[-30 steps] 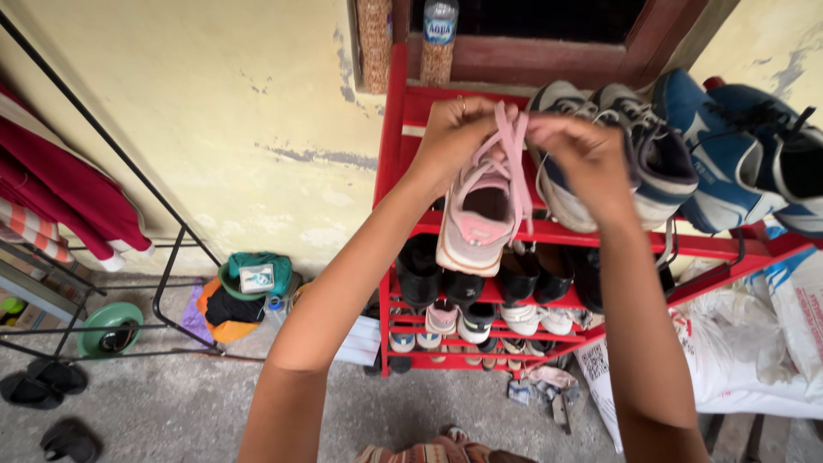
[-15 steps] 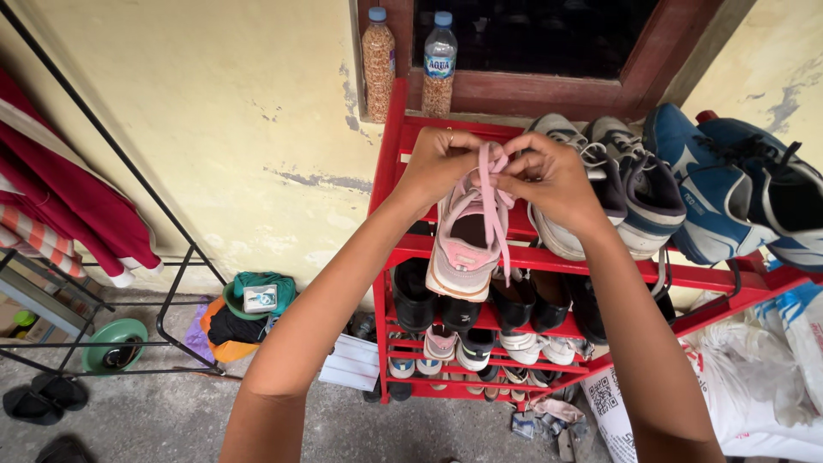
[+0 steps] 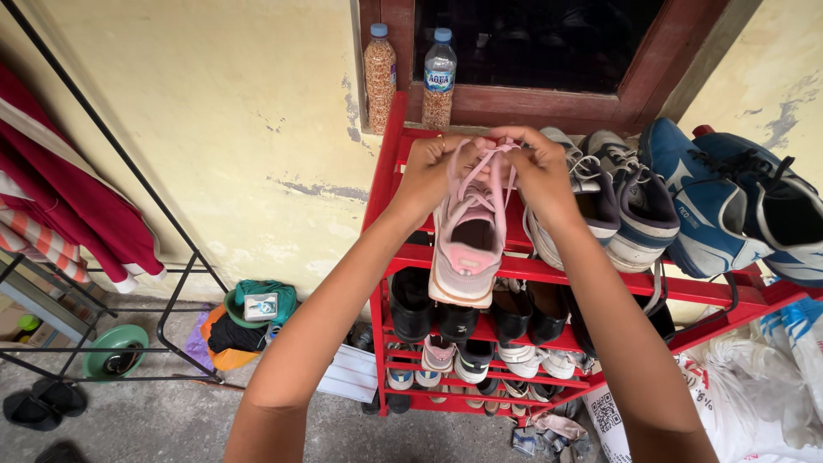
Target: The person removes the laces from a pink sneaker, then re-laces it by threading the laces through the eyelets and tying a bow. The shoe is placed back on the red shoe rack after completion.
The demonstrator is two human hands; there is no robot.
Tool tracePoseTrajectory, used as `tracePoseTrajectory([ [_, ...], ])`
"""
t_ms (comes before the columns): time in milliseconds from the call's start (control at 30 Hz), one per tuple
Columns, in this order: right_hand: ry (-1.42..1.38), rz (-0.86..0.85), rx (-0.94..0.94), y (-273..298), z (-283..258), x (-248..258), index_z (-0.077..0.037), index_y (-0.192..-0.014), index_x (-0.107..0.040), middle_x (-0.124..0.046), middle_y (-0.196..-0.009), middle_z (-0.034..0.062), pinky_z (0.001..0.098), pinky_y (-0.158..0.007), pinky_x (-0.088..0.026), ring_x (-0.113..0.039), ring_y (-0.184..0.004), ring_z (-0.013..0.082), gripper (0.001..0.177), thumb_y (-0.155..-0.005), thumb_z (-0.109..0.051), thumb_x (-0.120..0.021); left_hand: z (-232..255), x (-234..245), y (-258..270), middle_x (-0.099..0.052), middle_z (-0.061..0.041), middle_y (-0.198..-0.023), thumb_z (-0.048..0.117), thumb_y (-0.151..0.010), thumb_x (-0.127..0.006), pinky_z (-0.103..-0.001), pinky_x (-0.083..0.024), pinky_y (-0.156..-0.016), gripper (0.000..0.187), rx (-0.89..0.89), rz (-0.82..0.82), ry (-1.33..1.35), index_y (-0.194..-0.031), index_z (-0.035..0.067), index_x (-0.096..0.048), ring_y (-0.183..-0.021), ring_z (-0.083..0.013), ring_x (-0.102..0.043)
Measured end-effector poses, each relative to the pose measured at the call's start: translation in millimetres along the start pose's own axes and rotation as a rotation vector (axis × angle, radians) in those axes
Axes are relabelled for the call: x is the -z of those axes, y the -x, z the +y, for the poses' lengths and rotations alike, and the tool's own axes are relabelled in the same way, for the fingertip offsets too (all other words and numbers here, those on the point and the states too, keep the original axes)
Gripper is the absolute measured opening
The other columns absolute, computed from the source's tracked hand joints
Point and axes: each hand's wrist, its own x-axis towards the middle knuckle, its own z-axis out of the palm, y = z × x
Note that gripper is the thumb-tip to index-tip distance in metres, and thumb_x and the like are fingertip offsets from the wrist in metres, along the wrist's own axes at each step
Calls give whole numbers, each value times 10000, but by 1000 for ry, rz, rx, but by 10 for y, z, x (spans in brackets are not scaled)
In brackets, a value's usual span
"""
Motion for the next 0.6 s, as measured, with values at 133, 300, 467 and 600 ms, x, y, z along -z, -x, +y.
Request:
tracePoseTrajectory([
  [133,-254,-41,-8,-91,35,77,-91,-1000,-593,-594,-1006,36,198,-703,-475,-573,-812,90,307,-739,63,-545,-1,66,-6,-647,-63,-809,194,-818,-551,-231,-500,-668,231,-12,5,5,-927,6,-629,-703,-103,-610],
  [300,-105,-46,89,-106,18,319,-122,-974,-630,-624,-895,70,247,-752,-490,-606,-812,116,253,-767,13,-576,22,250,-21,-585,-70,-740,200,-840,-554,-251,-411,-581,217,-161,65,-363,-898,12,-646,-665,-97,-509],
  [467,528,30,344,-35,-21,569,-87,-904,-651,-633,-824,104,253,-637,-524,-615,-693,152,112,-810,-37,-617,35,500,37,-549,-101,-680,149,-802,-596,-299,-381,-556,130,-264,112,-726,-798,34,-656,-608,-163,-486],
  [600,911,-101,59,151,-127,748,-116,-878,-677,-644,-782,108,291,-546,-492,-605,-552,196,144,-760,-71,-607,-23,722,218,-566,-105,-719,53,-712,-593,-320,-400,-623,85,-199,176,-995,-760,48,-662,-678,-224,-511],
])
